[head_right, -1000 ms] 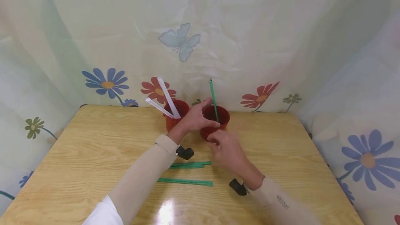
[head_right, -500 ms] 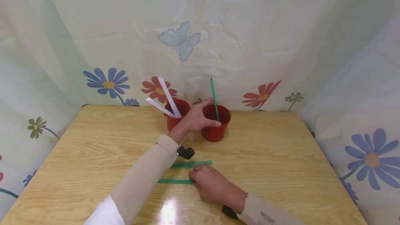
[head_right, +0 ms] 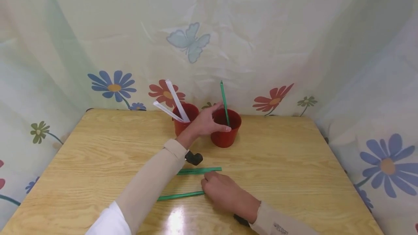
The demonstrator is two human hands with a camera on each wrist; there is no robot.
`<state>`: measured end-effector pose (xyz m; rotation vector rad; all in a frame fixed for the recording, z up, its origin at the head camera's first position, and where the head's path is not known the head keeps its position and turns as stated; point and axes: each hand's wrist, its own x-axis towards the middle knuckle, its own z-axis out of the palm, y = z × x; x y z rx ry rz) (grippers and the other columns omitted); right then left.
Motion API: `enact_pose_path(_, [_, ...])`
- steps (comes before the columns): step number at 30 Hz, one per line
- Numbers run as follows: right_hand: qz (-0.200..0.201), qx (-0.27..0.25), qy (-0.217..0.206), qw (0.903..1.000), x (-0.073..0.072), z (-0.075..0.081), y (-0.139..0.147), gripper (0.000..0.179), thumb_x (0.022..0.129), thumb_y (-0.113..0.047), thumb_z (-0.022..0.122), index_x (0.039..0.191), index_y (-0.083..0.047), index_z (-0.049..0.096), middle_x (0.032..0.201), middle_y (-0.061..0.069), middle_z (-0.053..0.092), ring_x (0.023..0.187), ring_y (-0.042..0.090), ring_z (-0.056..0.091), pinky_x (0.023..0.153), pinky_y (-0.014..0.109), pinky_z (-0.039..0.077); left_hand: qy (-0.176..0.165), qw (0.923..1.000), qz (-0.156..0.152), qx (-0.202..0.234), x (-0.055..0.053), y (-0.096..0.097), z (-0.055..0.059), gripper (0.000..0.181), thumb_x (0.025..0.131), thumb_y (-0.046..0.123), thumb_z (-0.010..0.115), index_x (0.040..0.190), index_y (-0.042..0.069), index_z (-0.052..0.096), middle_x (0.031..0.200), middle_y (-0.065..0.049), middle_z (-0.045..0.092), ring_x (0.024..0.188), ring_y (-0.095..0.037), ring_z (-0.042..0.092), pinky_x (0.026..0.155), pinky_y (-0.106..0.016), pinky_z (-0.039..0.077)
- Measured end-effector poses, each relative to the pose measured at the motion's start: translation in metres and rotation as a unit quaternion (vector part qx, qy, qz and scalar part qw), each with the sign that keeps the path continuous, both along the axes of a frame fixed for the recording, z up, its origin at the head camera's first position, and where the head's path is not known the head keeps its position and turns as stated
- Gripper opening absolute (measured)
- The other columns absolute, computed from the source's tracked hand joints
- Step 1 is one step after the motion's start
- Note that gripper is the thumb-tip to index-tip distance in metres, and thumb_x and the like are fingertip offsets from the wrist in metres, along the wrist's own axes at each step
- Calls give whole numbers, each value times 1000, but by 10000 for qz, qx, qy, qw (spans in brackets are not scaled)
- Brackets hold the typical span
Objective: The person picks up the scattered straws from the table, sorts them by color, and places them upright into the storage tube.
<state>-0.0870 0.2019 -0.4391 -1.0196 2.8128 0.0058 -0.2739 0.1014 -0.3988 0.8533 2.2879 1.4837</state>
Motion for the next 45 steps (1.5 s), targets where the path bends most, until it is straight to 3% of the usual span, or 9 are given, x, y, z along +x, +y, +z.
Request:
enact_pose_path(5, [-92,-243,-276,9993,0,3,16,36,76,5,85,100,-14,66,93,-5,58,84,6,52,73,22,52,16,10000,16,-54,-2,-2,0,101,86,31,86,167,18,26,163,-2,48,144,-24,49,113,-48,51])
enact_pose_path(10, [29,-1244,-25,9922,3,-3,52,31,86,7,75,100,-19,64,94,-11,56,83,0,47,73,22,51,32,9999,58,-131,-2,-2,3,102,87,32,86,167,17,24,164,-2,46,146,-25,48,114,-48,50])
enact_pose_path(13, [294,-2007,317,9787,9,-7,68,28,89,6,72,98,-19,64,94,-12,57,84,-3,47,72,19,50,4,9998,22,-172,-2,-1,2,105,86,33,86,167,16,22,165,-2,45,148,-26,46,115,-48,49])
enact_pose_path(17, [413,-2975,694,9513,8,-2,75,29,87,10,73,97,-16,64,93,-8,62,83,-2,51,71,14,48,34,9998,47,-199,-3,0,1,105,86,34,86,167,16,23,166,-2,44,149,-25,45,116,-48,48])
enact_pose_path(21, [244,-3576,1041,9277,-1,13,73,36,83,17,73,97,-15,65,90,-5,65,79,0,54,68,12,47,147,9997,59,-204,-4,0,2,105,85,35,87,167,17,23,165,-1,45,148,-25,46,118,-47,47])
enact_pose_path(28, [-468,-3977,1613,9020,-29,48,71,34,81,18,74,87,-14,65,75,-6,59,64,-4,44,56,13,41,335,9993,-85,-155,-4,0,1,103,86,31,86,167,15,23,162,-4,49,148,-26,47,119,-45,46])
enact_pose_path(37, [-1504,-4271,2003,8688,-68,99,70,9,89,9,73,89,0,72,76,10,72,67,4,61,68,8,49,235,9992,-83,-314,-4,-1,5,106,86,34,86,168,18,21,164,-5,46,147,-26,48,120,-48,45])
enact_pose_path(40, [-1672,-4127,2160,8689,-81,108,71,8,91,5,75,85,-1,73,71,10,70,62,6,57,62,13,46,237,9993,-175,-220,-5,0,6,102,87,32,85,167,17,23,159,-6,51,144,-28,51,119,-49,46])
enact_pose_path(45, [-1953,-3770,1845,8864,-101,112,73,8,94,0,73,87,-1,74,70,12,69,61,14,54,56,24,44,241,9991,-338,-33,-5,1,5,94,88,28,85,164,16,31,149,-10,59,136,-28,56,114,-49,50])
